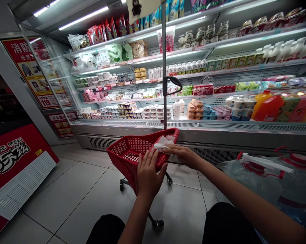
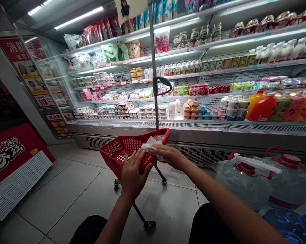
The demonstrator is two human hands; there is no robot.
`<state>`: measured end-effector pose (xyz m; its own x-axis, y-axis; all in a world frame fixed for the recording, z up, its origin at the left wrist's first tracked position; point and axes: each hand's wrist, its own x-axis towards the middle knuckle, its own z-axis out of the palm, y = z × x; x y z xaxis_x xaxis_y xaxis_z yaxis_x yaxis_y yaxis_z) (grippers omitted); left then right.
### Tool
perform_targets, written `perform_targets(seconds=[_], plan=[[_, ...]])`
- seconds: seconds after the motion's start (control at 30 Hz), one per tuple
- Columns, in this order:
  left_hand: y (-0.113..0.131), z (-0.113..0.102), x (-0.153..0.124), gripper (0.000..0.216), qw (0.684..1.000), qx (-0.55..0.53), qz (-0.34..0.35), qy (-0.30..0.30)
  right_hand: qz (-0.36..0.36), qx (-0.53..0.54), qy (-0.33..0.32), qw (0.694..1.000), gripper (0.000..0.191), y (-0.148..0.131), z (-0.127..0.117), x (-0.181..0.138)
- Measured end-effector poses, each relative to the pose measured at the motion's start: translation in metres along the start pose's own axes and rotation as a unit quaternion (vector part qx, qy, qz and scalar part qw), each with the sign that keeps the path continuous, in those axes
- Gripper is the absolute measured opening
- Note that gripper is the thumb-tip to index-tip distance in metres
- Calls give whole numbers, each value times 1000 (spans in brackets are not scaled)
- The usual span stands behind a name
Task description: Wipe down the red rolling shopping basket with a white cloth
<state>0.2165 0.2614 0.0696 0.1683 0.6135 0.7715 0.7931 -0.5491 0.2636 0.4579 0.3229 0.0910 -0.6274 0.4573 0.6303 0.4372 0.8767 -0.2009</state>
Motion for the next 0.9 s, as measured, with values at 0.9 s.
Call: perform_targets(seconds=[0.9], plan=[[-18, -19, 6, 28, 997, -53, 52, -8, 108, -13, 153, 982, 81, 24, 38, 1]])
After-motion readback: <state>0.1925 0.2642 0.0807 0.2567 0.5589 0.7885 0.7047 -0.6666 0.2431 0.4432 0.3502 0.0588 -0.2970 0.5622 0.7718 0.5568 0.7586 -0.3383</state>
